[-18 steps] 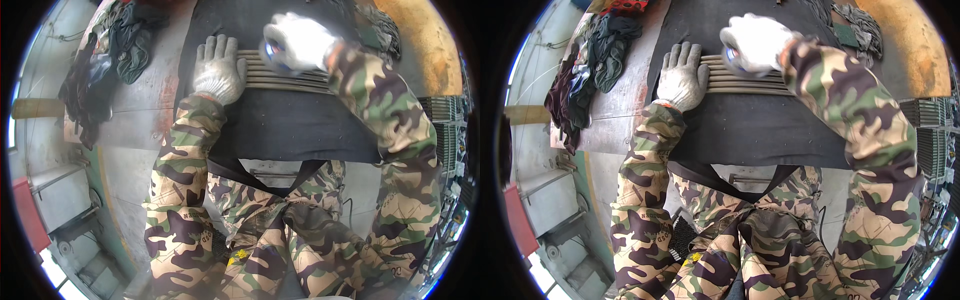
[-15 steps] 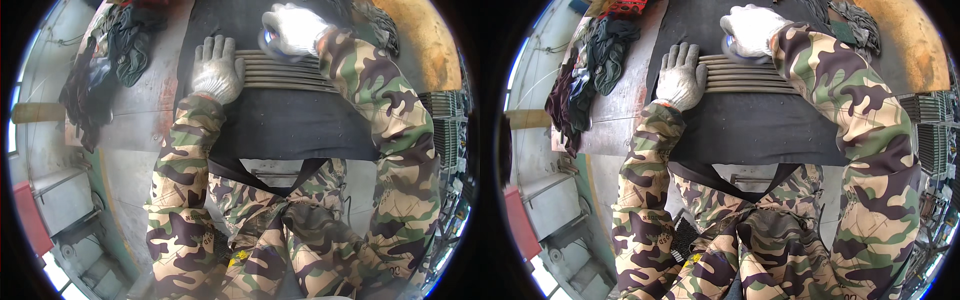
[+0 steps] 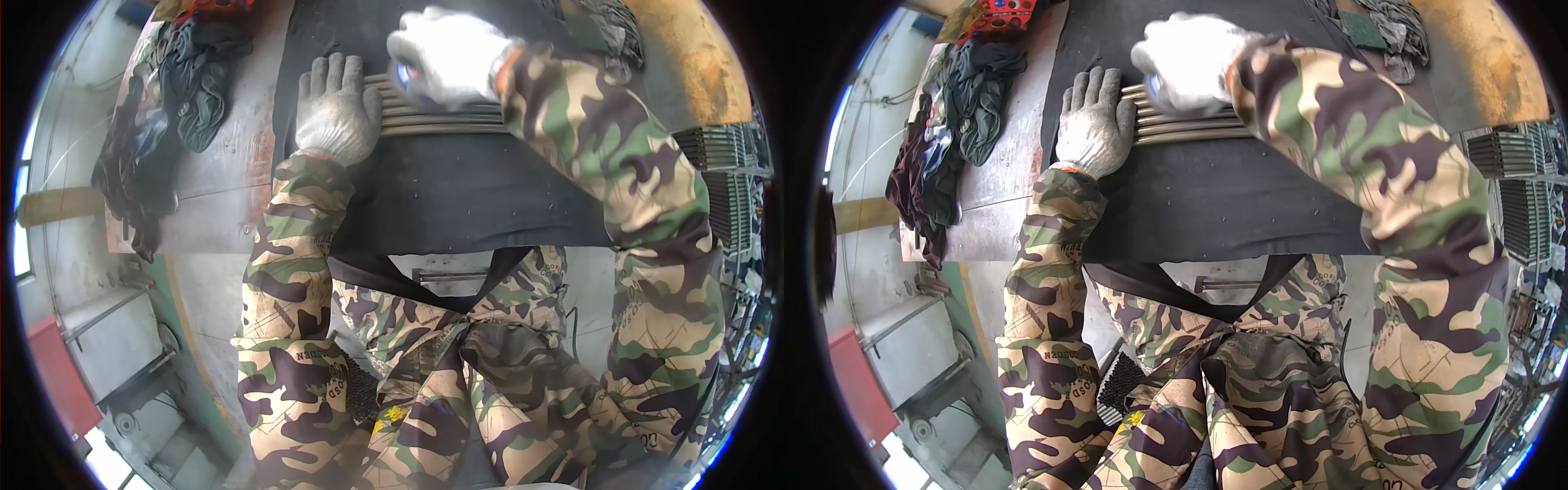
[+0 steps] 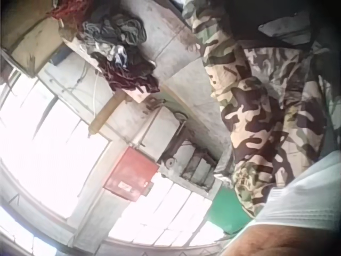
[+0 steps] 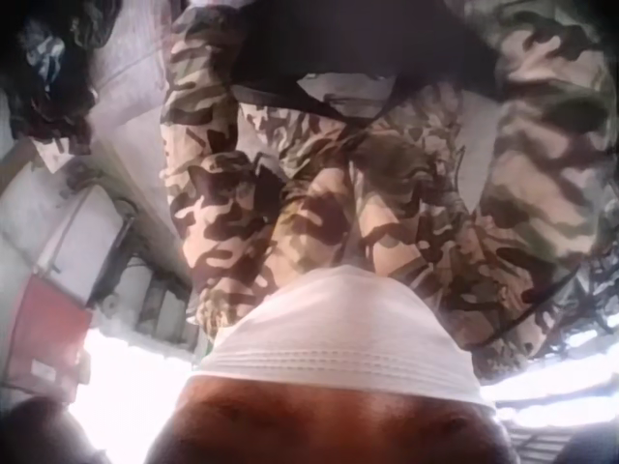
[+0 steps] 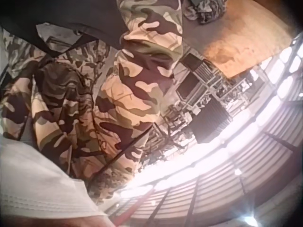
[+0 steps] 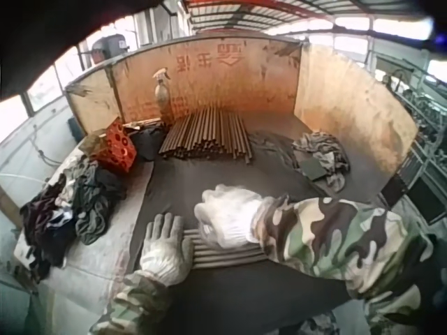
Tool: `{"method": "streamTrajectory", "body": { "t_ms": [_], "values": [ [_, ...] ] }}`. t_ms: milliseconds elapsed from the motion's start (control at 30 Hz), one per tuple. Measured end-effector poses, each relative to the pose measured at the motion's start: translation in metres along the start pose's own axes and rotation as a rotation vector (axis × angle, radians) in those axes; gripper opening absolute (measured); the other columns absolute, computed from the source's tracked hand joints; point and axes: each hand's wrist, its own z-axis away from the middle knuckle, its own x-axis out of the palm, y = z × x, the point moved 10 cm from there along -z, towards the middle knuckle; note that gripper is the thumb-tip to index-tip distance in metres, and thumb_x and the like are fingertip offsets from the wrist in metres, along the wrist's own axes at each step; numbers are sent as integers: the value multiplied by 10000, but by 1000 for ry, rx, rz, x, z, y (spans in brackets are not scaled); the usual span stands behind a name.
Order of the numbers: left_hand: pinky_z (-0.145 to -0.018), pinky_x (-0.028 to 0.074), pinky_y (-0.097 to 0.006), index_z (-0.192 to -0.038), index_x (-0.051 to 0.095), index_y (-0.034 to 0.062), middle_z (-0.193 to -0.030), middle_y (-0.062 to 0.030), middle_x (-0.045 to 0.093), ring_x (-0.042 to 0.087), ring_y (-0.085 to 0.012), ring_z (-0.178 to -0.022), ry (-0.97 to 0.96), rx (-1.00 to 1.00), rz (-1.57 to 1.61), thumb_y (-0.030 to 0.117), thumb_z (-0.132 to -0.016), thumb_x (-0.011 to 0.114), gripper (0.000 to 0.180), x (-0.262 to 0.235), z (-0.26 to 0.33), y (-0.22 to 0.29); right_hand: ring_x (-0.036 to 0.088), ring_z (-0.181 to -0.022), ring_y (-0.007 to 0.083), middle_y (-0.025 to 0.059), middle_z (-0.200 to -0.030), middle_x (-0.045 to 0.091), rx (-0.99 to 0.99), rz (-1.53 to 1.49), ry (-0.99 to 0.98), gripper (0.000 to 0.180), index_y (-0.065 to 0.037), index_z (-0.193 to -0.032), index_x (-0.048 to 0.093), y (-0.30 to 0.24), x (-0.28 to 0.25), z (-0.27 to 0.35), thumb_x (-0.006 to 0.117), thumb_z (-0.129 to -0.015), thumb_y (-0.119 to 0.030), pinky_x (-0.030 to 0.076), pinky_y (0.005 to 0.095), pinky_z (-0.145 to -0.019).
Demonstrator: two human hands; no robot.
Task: Sanding and cleaning metal tubes using a power sander and a cloth
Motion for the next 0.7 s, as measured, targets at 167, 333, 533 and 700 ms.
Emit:
{"method": "streamTrajectory", "body": {
  "t_ms": [167, 333, 533, 700],
  "values": [
    [-1196, 392, -588, -1479, 579, 20, -1482, -255, 602, 520, -492, -1413, -20, 2, 35, 312, -1042, 579, 526, 5, -8, 8, 700, -1117, 415, 195, -1143, 735, 194, 31, -65, 326, -100, -1057, 778, 61, -11, 33, 737, -855, -354, 586, 524, -929],
    [-1169, 406, -550, -1420, 598, 7, -1460, -227, 604, 521, -441, -1392, 46, 16, 10, 303, -1017, 589, 501, 1, -2, 4, 690, -1099, 376, 154, -1121, 703, 142, 62, 3, 268, -86, -1073, 733, 85, -10, 76, 712, -913, -300, 583, 504, -915],
    [-1207, 387, -584, -1493, 578, 16, -1518, -267, 588, 505, -489, -1437, -16, 6, -9, 309, -1048, 582, 532, 2, 0, -2, 658, -1127, 367, 140, -1141, 661, 50, 33, -16, 322, -100, -1153, 706, 73, -3, 111, 756, -902, -296, 569, 496, -943],
    [-1219, 388, -569, -1493, 580, 16, -1530, -269, 583, 501, -497, -1445, -27, -6, 3, 309, -1061, 571, 523, 4, -3, -4, 654, -1141, 374, 147, -1152, 663, 138, 25, -33, 323, -99, -1168, 709, 78, -5, 114, 735, -903, -281, 569, 493, -986]
  ]
}}
